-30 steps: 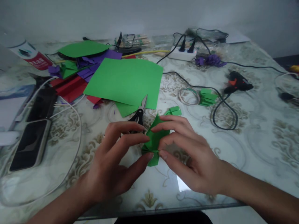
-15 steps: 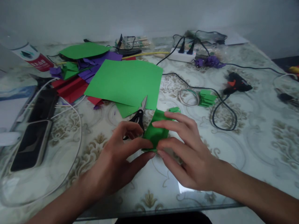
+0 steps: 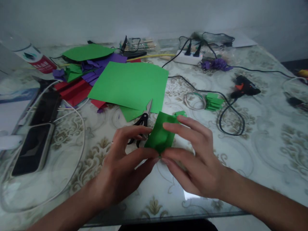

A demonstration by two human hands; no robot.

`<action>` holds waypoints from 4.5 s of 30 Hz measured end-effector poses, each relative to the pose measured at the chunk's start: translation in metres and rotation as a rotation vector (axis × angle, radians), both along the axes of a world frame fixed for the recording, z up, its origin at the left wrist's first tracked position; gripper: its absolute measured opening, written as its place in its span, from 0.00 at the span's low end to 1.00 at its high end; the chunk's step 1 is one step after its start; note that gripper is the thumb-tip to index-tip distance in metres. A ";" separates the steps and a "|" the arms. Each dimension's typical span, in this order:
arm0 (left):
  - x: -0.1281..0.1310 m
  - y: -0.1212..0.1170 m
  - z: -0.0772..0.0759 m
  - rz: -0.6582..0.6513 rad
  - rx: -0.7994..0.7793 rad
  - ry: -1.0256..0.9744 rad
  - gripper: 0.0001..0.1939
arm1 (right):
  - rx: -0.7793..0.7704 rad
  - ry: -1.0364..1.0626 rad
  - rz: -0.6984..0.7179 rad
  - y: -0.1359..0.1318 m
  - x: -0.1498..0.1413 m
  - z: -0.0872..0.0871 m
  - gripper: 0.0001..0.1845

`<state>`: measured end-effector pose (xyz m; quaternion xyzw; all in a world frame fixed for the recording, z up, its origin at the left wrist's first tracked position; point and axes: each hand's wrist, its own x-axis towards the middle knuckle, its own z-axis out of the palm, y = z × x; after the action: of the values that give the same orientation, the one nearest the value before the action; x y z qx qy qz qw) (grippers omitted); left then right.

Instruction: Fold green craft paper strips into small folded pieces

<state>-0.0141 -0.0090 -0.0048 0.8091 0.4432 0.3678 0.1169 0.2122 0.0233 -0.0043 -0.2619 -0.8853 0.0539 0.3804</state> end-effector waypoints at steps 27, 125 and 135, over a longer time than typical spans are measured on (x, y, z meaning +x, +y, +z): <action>-0.002 -0.004 0.004 -0.022 -0.090 -0.026 0.09 | -0.546 0.270 0.065 -0.010 -0.006 -0.006 0.30; -0.009 -0.001 -0.007 -0.056 0.097 0.007 0.13 | -0.394 0.286 0.072 -0.004 -0.006 -0.005 0.08; -0.006 -0.005 -0.009 0.017 -0.018 -0.038 0.09 | -0.406 0.348 0.046 -0.007 -0.008 -0.007 0.10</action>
<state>-0.0203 -0.0141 -0.0135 0.7971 0.4512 0.3800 0.1293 0.2038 0.0162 -0.0118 -0.2994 -0.7834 0.2833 0.4652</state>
